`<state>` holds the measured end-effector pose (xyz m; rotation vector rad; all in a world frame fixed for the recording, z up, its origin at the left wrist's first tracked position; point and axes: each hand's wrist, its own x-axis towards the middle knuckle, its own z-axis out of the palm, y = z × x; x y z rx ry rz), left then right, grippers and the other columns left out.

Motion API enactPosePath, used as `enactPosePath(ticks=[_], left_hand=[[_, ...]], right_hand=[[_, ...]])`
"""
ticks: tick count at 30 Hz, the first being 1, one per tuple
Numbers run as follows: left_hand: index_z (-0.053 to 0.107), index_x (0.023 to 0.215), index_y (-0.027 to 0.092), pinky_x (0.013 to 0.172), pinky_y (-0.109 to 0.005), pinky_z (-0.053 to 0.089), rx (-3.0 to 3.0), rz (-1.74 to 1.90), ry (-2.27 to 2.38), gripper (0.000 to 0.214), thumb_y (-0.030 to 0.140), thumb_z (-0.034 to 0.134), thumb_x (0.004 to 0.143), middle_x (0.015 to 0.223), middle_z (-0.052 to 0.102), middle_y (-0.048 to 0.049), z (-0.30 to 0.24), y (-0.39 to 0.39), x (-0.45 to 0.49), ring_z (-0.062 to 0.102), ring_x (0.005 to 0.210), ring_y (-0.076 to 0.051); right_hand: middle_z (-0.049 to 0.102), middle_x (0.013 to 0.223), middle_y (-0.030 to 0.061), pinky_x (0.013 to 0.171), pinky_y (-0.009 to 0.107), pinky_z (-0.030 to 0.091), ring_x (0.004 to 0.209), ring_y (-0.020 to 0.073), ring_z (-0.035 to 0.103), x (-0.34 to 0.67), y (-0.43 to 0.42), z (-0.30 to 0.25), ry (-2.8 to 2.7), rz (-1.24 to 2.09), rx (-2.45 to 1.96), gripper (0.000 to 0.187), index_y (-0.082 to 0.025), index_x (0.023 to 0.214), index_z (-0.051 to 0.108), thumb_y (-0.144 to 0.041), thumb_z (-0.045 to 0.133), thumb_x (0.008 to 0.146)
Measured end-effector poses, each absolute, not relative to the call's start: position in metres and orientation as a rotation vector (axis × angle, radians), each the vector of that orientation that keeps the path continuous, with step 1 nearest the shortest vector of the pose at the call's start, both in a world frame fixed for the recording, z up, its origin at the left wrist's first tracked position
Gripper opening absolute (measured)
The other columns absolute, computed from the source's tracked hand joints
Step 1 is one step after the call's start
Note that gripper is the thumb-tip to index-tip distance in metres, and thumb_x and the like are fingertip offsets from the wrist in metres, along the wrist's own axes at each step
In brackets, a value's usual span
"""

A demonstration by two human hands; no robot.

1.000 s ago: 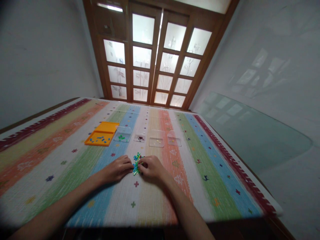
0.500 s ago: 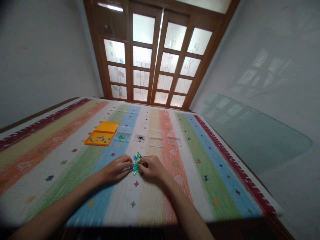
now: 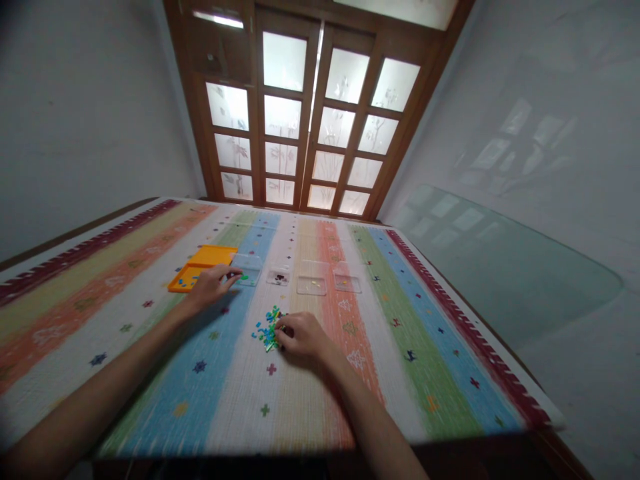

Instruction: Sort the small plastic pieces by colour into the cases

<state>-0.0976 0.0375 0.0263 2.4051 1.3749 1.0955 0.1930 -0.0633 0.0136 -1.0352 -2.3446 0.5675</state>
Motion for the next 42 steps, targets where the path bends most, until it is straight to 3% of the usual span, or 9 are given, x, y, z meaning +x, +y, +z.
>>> enactPosePath(ticks=[9, 12, 17, 22, 27, 34, 42], left_hand=[[0.078, 0.098, 0.019, 0.085, -0.038, 0.053, 2.476, 0.825, 1.53, 0.026, 0.019, 0.055, 0.087, 0.091, 0.071, -0.0096, 0.017, 0.072, -0.093, 0.066, 0.089, -0.026], [0.077, 0.104, 0.018, 0.088, -0.04, 0.053, 2.493, 0.907, 1.549, 0.03, 0.017, 0.051, 0.088, 0.092, 0.071, -0.01, 0.017, 0.066, -0.096, 0.066, 0.091, -0.026], [0.072, 0.109, 0.019, 0.091, -0.037, 0.052, 2.503, 1.047, 1.207, 0.027, 0.022, 0.051, 0.092, 0.1, 0.073, -0.0085, 0.022, 0.024, -0.094, 0.066, 0.094, -0.022], [0.071, 0.114, 0.022, 0.093, -0.037, 0.051, 2.53, 0.707, 0.837, 0.027, 0.033, 0.06, 0.093, 0.108, 0.072, -0.0077, 0.025, -0.029, -0.08, 0.065, 0.1, -0.021], [0.07, 0.121, 0.024, 0.097, -0.04, 0.048, 2.556, 0.589, 0.806, 0.032, 0.03, 0.064, 0.09, 0.116, 0.068, -0.0092, 0.013, -0.043, -0.073, 0.062, 0.109, -0.025], [0.07, 0.11, 0.022, 0.096, -0.038, 0.045, 2.538, 0.635, 0.9, 0.02, 0.026, 0.056, 0.097, 0.11, 0.065, -0.0074, 0.005, -0.043, -0.067, 0.061, 0.105, -0.023], [0.065, 0.091, 0.019, 0.089, -0.035, 0.047, 2.437, 0.661, 0.907, 0.009, 0.027, 0.061, 0.094, 0.097, 0.065, -0.0051, 0.004, -0.041, -0.069, 0.06, 0.097, -0.021]], right_hand=[[0.073, 0.074, 0.0029, 0.065, 0.023, 0.041, 0.064, 0.0121, 0.06, 0.194, -0.065, 0.016, -2.331, 0.546, -1.066, 0.015, -0.018, 0.082, 0.076, -0.014, 0.062, 0.086], [0.073, 0.075, 0.0031, 0.066, 0.023, 0.041, 0.064, 0.0122, 0.061, 0.194, -0.064, 0.016, -2.335, 0.557, -1.059, 0.015, -0.018, 0.083, 0.076, -0.014, 0.061, 0.087], [0.074, 0.076, 0.0037, 0.066, 0.023, 0.042, 0.066, 0.0127, 0.063, 0.195, -0.064, 0.016, -2.328, 0.552, -1.043, 0.015, -0.018, 0.085, 0.076, -0.015, 0.061, 0.087], [0.075, 0.076, 0.0043, 0.065, 0.023, 0.042, 0.064, 0.0127, 0.062, 0.195, -0.063, 0.014, -2.328, 0.535, -1.041, 0.014, -0.017, 0.087, 0.077, -0.016, 0.063, 0.087], [0.074, 0.076, 0.004, 0.065, 0.024, 0.042, 0.065, 0.0133, 0.062, 0.195, -0.063, 0.014, -2.341, 0.541, -1.077, 0.014, -0.018, 0.086, 0.077, -0.016, 0.063, 0.088], [0.074, 0.075, 0.0039, 0.064, 0.023, 0.041, 0.065, 0.0131, 0.061, 0.192, -0.067, 0.017, -2.322, 0.557, -1.095, 0.016, -0.017, 0.087, 0.077, -0.015, 0.062, 0.088], [0.072, 0.073, 0.0034, 0.065, 0.023, 0.04, 0.064, 0.0125, 0.059, 0.192, -0.066, 0.016, -2.333, 0.537, -1.094, 0.015, -0.017, 0.084, 0.077, -0.015, 0.063, 0.088]])
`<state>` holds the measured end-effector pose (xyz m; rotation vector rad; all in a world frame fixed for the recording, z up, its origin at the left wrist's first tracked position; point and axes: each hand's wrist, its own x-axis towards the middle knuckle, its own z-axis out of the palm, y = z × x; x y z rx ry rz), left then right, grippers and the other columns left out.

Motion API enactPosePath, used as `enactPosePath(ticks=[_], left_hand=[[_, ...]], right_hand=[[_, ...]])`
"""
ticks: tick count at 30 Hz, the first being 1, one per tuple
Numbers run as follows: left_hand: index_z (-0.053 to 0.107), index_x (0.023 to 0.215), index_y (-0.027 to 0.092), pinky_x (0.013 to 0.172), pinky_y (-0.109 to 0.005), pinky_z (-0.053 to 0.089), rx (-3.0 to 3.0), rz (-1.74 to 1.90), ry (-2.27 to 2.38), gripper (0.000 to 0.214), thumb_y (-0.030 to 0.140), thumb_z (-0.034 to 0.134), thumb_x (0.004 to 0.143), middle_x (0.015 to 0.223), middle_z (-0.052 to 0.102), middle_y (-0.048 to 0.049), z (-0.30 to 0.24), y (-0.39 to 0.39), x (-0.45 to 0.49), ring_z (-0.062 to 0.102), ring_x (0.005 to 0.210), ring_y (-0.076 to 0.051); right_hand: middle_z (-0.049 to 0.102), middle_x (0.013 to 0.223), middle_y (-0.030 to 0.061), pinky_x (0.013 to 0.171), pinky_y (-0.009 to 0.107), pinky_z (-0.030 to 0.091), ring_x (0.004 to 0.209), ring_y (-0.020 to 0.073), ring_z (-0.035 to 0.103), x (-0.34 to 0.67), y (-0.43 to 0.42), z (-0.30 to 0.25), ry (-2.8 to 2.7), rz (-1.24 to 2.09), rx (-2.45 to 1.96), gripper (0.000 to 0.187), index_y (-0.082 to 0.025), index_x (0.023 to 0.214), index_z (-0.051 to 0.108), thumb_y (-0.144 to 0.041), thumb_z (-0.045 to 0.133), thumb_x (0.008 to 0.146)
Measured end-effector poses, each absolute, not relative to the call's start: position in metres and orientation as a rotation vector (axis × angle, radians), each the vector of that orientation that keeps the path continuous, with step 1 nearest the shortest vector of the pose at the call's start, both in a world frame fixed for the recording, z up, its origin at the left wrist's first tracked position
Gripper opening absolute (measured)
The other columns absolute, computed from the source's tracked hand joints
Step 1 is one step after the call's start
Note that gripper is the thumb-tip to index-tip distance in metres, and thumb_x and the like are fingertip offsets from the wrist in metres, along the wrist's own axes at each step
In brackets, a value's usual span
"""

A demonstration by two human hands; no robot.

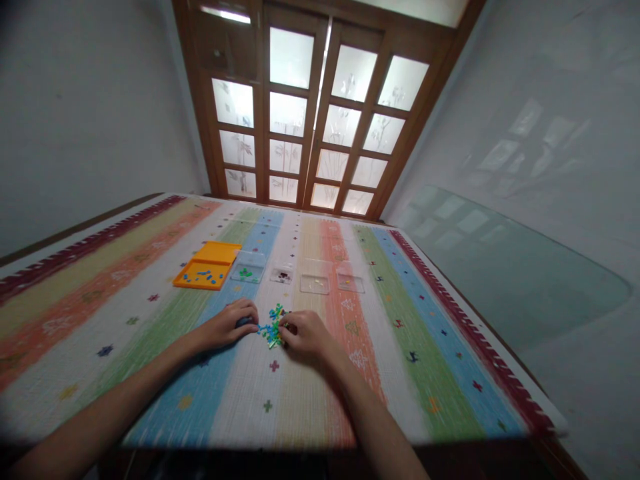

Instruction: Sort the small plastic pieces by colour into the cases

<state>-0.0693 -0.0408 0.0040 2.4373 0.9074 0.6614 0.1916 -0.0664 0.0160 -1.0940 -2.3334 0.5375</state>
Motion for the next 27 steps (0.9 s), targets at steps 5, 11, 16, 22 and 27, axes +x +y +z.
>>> enactPosePath(ticks=[5, 11, 16, 22, 27], left_hand=[[0.066, 0.094, 0.019, 0.089, -0.035, 0.047, 2.433, 0.666, 0.904, 0.008, 0.025, 0.061, 0.094, 0.096, 0.065, -0.005, 0.002, -0.041, -0.069, 0.06, 0.096, -0.021], [0.068, 0.092, 0.02, 0.089, -0.035, 0.048, 2.5, 0.707, 0.906, 0.013, 0.027, 0.057, 0.096, 0.096, 0.065, -0.0055, 0.006, -0.039, -0.075, 0.061, 0.095, -0.021], [0.067, 0.091, 0.021, 0.089, -0.039, 0.049, 2.435, 1.024, 1.256, 0.019, 0.033, 0.054, 0.095, 0.092, 0.068, -0.0057, 0.028, -0.01, -0.12, 0.061, 0.092, -0.023], [0.069, 0.079, 0.023, 0.089, -0.045, 0.051, 2.318, 1.181, 1.75, 0.026, 0.043, 0.056, 0.088, 0.088, 0.072, -0.01, 0.03, 0.032, -0.182, 0.062, 0.093, -0.029], [0.072, 0.071, 0.024, 0.079, -0.044, 0.053, 2.319, 1.062, 1.898, 0.028, 0.046, 0.058, 0.082, 0.079, 0.07, -0.0109, 0.011, 0.043, -0.201, 0.061, 0.083, -0.03]], right_hand=[[0.072, 0.074, 0.0034, 0.065, 0.023, 0.04, 0.064, 0.0123, 0.059, 0.192, -0.066, 0.015, -2.334, 0.548, -1.073, 0.015, -0.017, 0.085, 0.076, -0.014, 0.062, 0.088], [0.073, 0.075, 0.0031, 0.066, 0.023, 0.042, 0.065, 0.0129, 0.061, 0.193, -0.065, 0.014, -2.331, 0.546, -1.088, 0.016, -0.018, 0.085, 0.077, -0.015, 0.061, 0.089], [0.075, 0.078, 0.004, 0.069, 0.024, 0.044, 0.069, 0.0142, 0.065, 0.194, -0.066, 0.015, -2.315, 0.56, -1.102, 0.016, -0.018, 0.087, 0.077, -0.015, 0.06, 0.088], [0.074, 0.077, 0.0038, 0.067, 0.024, 0.043, 0.069, 0.0146, 0.065, 0.194, -0.065, 0.014, -2.34, 0.55, -1.082, 0.015, -0.019, 0.086, 0.076, -0.016, 0.062, 0.087], [0.074, 0.076, 0.0034, 0.066, 0.023, 0.042, 0.066, 0.0137, 0.064, 0.195, -0.064, 0.015, -2.33, 0.56, -1.076, 0.016, -0.018, 0.087, 0.077, -0.016, 0.061, 0.089]])
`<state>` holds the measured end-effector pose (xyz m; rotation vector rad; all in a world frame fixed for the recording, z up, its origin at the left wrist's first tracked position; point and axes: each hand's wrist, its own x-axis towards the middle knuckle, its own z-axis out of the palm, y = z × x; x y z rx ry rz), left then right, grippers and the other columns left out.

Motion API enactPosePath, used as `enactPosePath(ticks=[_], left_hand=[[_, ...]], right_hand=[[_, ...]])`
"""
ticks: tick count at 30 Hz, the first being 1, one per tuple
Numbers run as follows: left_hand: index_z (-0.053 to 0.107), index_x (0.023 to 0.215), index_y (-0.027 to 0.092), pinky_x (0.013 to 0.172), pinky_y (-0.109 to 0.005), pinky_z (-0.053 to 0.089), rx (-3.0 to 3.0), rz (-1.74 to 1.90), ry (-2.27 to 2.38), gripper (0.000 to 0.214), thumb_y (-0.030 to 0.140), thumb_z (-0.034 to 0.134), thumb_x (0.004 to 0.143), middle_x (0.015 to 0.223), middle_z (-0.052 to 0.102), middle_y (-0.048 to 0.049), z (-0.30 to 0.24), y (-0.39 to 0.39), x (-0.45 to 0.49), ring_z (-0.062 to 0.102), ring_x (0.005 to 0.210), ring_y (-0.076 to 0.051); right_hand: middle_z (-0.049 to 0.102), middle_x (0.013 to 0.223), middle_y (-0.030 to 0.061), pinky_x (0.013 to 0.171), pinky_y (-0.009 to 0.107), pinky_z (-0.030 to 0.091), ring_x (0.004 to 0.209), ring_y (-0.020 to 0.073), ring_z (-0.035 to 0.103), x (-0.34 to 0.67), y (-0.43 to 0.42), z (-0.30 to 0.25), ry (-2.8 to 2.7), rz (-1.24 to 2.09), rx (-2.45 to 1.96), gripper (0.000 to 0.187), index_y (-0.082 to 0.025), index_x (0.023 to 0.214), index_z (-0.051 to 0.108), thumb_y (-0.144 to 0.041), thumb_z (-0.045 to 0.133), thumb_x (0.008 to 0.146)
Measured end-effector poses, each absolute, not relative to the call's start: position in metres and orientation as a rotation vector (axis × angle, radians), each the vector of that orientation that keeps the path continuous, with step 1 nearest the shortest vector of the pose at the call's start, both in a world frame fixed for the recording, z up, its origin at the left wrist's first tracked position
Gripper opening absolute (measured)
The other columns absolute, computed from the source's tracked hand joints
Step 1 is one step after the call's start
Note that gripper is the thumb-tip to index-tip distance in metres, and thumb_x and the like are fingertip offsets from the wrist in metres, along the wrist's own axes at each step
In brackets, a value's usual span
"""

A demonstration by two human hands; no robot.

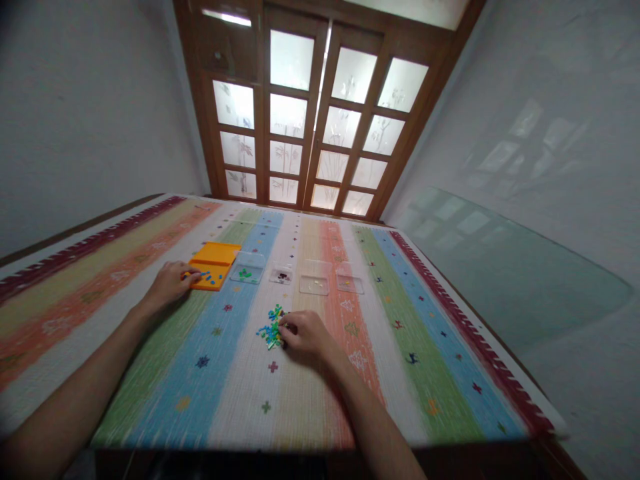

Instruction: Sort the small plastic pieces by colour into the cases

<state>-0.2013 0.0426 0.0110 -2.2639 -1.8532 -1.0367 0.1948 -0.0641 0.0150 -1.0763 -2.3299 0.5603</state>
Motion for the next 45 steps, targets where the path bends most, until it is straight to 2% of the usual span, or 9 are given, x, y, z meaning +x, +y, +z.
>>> enactPosePath(ticks=[6, 10, 15, 19, 25, 38, 45], left_hand=[[0.074, 0.088, 0.021, 0.091, -0.045, 0.052, -2.227, -1.22, -1.8, 0.028, 0.035, 0.049, 0.087, 0.095, 0.07, -0.0107, 0.025, 0.024, -0.188, 0.062, 0.096, -0.03], [0.072, 0.093, 0.021, 0.093, -0.04, 0.052, -2.519, -1.266, -1.578, 0.023, 0.032, 0.052, 0.089, 0.098, 0.071, -0.0083, 0.032, -0.003, -0.147, 0.064, 0.096, -0.025], [0.073, 0.099, 0.02, 0.086, -0.032, 0.053, -3.129, -0.999, -1.161, 0.021, 0.032, 0.057, 0.093, 0.099, 0.068, -0.0076, 0.02, -0.038, -0.09, 0.065, 0.094, -0.021], [0.072, 0.107, 0.022, 0.084, -0.031, 0.051, -3.277, -0.805, -1.051, 0.019, 0.03, 0.06, 0.094, 0.098, 0.065, -0.006, 0.01, -0.051, -0.068, 0.064, 0.092, -0.02], [0.072, 0.105, 0.019, 0.082, -0.031, 0.049, -3.256, -0.833, -1.063, 0.02, 0.026, 0.055, 0.099, 0.096, 0.062, -0.0067, 0.001, -0.049, -0.063, 0.062, 0.09, -0.019], [0.061, 0.095, 0.019, 0.085, -0.033, 0.048, -3.309, -0.877, -1.139, 0.011, 0.021, 0.051, 0.098, 0.096, 0.062, -0.0059, 0.004, -0.051, -0.062, 0.06, 0.093, -0.02], [0.055, 0.088, 0.021, 0.081, -0.034, 0.048, -3.204, -0.905, -1.284, 0.013, 0.021, 0.045, 0.096, 0.09, 0.061, -0.005, 0.008, -0.042, -0.073, 0.058, 0.086, -0.02]], right_hand=[[0.073, 0.075, 0.0032, 0.065, 0.023, 0.041, 0.065, 0.0135, 0.063, 0.194, -0.065, 0.017, -2.337, 0.549, -1.088, 0.015, -0.018, 0.086, 0.076, -0.015, 0.062, 0.088], [0.074, 0.076, 0.0036, 0.066, 0.023, 0.041, 0.067, 0.0138, 0.063, 0.195, -0.064, 0.016, -2.331, 0.556, -1.092, 0.015, -0.018, 0.085, 0.076, -0.016, 0.061, 0.088], [0.076, 0.08, 0.0053, 0.069, 0.025, 0.044, 0.07, 0.0156, 0.066, 0.196, -0.065, 0.017, -2.307, 0.558, -1.086, 0.017, -0.018, 0.087, 0.077, -0.019, 0.06, 0.09], [0.077, 0.081, 0.0052, 0.069, 0.025, 0.045, 0.071, 0.0156, 0.067, 0.196, -0.066, 0.019, -2.299, 0.553, -1.096, 0.017, -0.018, 0.089, 0.077, -0.02, 0.06, 0.09], [0.075, 0.077, 0.0048, 0.066, 0.024, 0.043, 0.067, 0.0146, 0.065, 0.197, -0.064, 0.016, -2.326, 0.543, -1.075, 0.018, -0.017, 0.087, 0.077, -0.02, 0.059, 0.091], [0.076, 0.078, 0.0052, 0.067, 0.024, 0.044, 0.067, 0.0151, 0.066, 0.197, -0.062, 0.013, -2.313, 0.536, -1.067, 0.018, -0.018, 0.089, 0.077, -0.021, 0.06, 0.091], [0.077, 0.081, 0.0054, 0.069, 0.025, 0.046, 0.069, 0.0153, 0.067, 0.198, -0.062, 0.014, -2.318, 0.53, -1.064, 0.017, -0.018, 0.089, 0.077, -0.021, 0.06, 0.09]])
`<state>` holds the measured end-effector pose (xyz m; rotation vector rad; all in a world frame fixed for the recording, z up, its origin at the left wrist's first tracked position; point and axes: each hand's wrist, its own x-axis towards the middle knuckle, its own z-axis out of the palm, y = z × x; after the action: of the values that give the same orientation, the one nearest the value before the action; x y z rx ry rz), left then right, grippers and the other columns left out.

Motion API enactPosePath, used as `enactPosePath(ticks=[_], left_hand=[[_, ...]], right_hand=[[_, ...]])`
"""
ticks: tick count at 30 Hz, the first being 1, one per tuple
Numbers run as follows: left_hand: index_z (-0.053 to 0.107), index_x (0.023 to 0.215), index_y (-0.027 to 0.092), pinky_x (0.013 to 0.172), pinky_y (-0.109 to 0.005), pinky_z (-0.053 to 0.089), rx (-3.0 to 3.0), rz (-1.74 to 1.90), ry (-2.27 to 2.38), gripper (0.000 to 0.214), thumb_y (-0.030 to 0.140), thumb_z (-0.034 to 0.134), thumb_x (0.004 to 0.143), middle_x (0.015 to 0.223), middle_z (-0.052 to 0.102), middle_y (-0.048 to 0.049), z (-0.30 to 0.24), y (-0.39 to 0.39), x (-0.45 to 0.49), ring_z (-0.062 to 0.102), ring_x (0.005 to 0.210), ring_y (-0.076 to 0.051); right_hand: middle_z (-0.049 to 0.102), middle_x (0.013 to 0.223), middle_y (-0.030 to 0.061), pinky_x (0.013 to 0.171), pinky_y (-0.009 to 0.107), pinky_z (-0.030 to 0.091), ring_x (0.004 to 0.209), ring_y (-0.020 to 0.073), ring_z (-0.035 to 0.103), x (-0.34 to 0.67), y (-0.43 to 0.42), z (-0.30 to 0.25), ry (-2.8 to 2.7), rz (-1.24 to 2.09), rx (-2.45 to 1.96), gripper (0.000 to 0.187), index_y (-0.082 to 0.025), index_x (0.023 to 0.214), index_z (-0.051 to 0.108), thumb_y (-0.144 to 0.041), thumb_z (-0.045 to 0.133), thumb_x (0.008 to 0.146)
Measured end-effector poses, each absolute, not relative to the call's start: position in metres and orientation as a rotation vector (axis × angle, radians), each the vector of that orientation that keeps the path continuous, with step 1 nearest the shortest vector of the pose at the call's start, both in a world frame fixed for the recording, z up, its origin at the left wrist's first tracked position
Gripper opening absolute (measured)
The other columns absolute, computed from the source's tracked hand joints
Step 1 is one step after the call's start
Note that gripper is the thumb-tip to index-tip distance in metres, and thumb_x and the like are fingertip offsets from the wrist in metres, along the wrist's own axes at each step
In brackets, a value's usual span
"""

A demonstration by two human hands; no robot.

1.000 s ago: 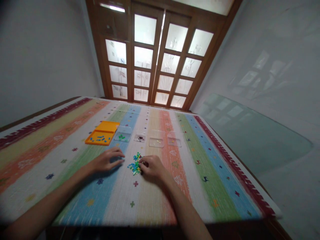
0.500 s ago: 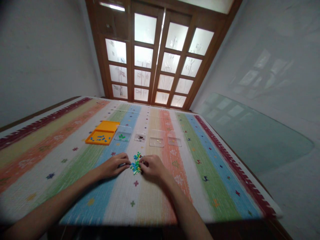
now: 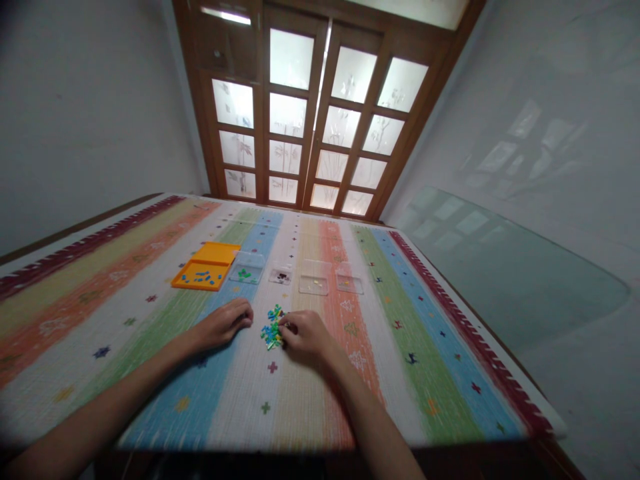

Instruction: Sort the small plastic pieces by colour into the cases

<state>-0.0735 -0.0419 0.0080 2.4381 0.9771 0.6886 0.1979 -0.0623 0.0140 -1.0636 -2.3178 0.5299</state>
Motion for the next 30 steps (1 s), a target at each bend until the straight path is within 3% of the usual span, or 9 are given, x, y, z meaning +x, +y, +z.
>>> enactPosePath(ticks=[7, 15, 20, 26, 30], left_hand=[[0.058, 0.088, 0.021, 0.077, -0.035, 0.051, 2.312, 0.94, 1.148, 0.014, 0.028, 0.047, 0.092, 0.087, 0.064, -0.0055, 0.02, -0.028, -0.09, 0.06, 0.079, -0.02], [0.067, 0.088, 0.019, 0.078, -0.034, 0.053, 2.044, 1.227, 1.669, 0.023, 0.04, 0.057, 0.085, 0.088, 0.073, -0.0062, 0.042, 0.001, -0.141, 0.064, 0.077, -0.021], [0.068, 0.087, 0.02, 0.077, -0.034, 0.053, 1.938, 1.175, 1.947, 0.021, 0.037, 0.058, 0.081, 0.089, 0.075, -0.0068, 0.041, 0.02, -0.168, 0.066, 0.075, -0.022], [0.068, 0.083, 0.02, 0.09, -0.04, 0.053, 2.058, 1.115, 1.939, 0.018, 0.033, 0.056, 0.08, 0.093, 0.076, -0.0102, 0.029, 0.03, -0.176, 0.069, 0.09, -0.027], [0.069, 0.081, 0.02, 0.089, -0.042, 0.054, 2.116, 1.145, 1.971, 0.019, 0.034, 0.056, 0.081, 0.092, 0.076, -0.0114, 0.025, 0.033, -0.184, 0.068, 0.092, -0.029]], right_hand=[[0.077, 0.081, 0.0051, 0.069, 0.025, 0.046, 0.071, 0.0156, 0.068, 0.197, -0.063, 0.014, -2.32, 0.536, -1.084, 0.018, -0.019, 0.089, 0.077, -0.021, 0.06, 0.091], [0.076, 0.081, 0.0049, 0.069, 0.025, 0.045, 0.071, 0.0154, 0.067, 0.196, -0.064, 0.014, -2.336, 0.53, -1.089, 0.017, -0.019, 0.088, 0.077, -0.019, 0.06, 0.09], [0.076, 0.079, 0.0049, 0.068, 0.024, 0.044, 0.07, 0.0152, 0.067, 0.195, -0.064, 0.015, -2.336, 0.531, -1.1, 0.016, -0.018, 0.086, 0.076, -0.016, 0.061, 0.088], [0.076, 0.08, 0.0052, 0.068, 0.024, 0.045, 0.07, 0.0154, 0.067, 0.195, -0.065, 0.017, -2.347, 0.534, -1.097, 0.017, -0.018, 0.087, 0.076, -0.018, 0.06, 0.09], [0.076, 0.079, 0.0052, 0.069, 0.024, 0.045, 0.07, 0.0158, 0.067, 0.194, -0.066, 0.017, -2.339, 0.543, -1.102, 0.017, -0.018, 0.087, 0.076, -0.018, 0.059, 0.09]])
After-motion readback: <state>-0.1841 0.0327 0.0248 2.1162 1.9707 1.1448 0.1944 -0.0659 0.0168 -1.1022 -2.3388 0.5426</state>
